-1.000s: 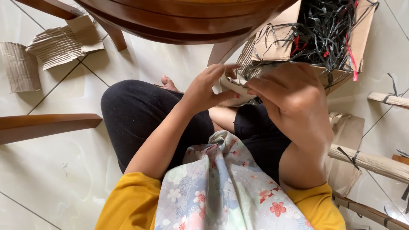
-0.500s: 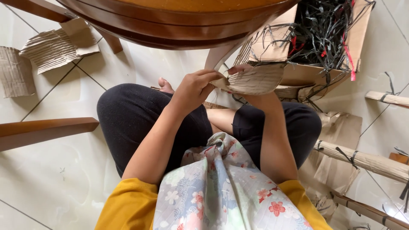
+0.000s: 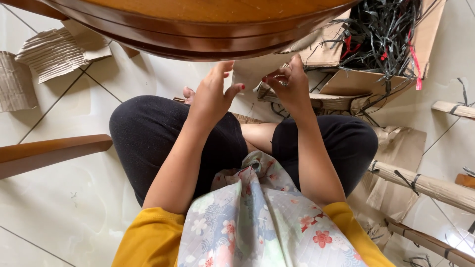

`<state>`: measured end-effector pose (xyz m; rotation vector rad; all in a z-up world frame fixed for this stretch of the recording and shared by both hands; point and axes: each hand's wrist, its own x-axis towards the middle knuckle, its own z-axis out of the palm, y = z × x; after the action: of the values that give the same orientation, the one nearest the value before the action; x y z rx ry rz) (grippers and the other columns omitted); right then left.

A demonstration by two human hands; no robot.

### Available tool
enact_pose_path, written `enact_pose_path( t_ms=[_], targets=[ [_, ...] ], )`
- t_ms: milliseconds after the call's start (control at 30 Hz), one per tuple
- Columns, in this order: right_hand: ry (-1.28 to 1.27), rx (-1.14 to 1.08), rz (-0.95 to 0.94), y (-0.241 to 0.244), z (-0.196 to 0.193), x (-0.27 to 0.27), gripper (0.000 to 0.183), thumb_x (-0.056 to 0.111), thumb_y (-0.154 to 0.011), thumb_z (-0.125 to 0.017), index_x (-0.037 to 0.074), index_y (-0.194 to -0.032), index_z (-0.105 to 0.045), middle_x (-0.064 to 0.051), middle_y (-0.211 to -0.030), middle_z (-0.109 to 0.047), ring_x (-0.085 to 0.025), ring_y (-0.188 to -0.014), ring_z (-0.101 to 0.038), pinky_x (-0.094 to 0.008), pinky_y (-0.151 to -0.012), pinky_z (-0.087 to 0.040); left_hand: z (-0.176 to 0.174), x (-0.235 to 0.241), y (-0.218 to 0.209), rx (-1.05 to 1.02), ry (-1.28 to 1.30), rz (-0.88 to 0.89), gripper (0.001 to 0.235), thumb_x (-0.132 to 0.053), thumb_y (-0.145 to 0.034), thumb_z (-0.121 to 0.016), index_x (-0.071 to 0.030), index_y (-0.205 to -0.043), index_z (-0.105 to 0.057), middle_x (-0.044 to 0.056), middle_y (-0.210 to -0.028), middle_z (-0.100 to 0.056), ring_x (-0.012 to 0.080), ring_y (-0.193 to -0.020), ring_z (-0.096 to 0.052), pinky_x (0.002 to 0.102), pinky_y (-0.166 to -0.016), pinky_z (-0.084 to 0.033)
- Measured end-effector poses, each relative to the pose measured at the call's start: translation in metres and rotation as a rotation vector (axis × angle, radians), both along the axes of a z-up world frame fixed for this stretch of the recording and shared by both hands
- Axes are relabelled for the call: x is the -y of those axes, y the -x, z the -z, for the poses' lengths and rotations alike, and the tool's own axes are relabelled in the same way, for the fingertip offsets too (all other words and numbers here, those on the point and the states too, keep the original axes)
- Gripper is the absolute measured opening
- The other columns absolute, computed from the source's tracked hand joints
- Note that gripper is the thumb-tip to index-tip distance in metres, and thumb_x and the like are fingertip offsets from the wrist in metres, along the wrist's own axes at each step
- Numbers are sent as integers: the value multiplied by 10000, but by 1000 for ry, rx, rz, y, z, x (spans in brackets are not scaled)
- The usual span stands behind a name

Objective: Wrapping wooden chair legs with corrugated cardboard and securing them with plastic ties for protection during transport.

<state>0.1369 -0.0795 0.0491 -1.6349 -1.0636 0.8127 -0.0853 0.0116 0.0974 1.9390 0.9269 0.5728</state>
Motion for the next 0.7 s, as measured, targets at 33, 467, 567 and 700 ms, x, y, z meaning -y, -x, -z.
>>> enact_pose_path(
  t_ms=[33,467,567,700],
  targets=[
    [3,-1,1,-8,6,4,514,-77,-892,-812,6,-1211,-417,-182,-1129,-654,-291,-960,-740,-345,-862,-629,-4,0,2,-1,3,1,525,-234,-957,-782,-27,-1357,-512,278,-1211,-660,445,-1122,-683,577,-927,-570],
    [195,310,-124,-48,-6,22,255,132,-925,-833,123,-1163,-742,-102,-1109,-751,-228,-925,-746,-323,-772,-599,45,24,-25,-630,164,233,256,-423,-900,-729,-187,-993,-765,86,-839,-749,332,-862,-755,459,-742,-612],
    [187,540,-301,-44,48,27,140,117,-873,-816,138,-1005,-773,-124,-1190,-700,-365,-1038,-690,-467,-825,-579,59,34,-35,-646,140,275,261,-418,-882,-744,-201,-1027,-754,75,-883,-749,325,-880,-758,450,-752,-611],
    [541,836,-406,-24,119,30,889,143,-649,-936,243,-1418,-501,-64,-1207,-539,-350,-1061,-581,-431,-931,-506,65,38,-44,-655,105,328,283,-384,-883,-747,-185,-1085,-748,76,-951,-741,321,-910,-754,448,-774,-621]
  ],
)
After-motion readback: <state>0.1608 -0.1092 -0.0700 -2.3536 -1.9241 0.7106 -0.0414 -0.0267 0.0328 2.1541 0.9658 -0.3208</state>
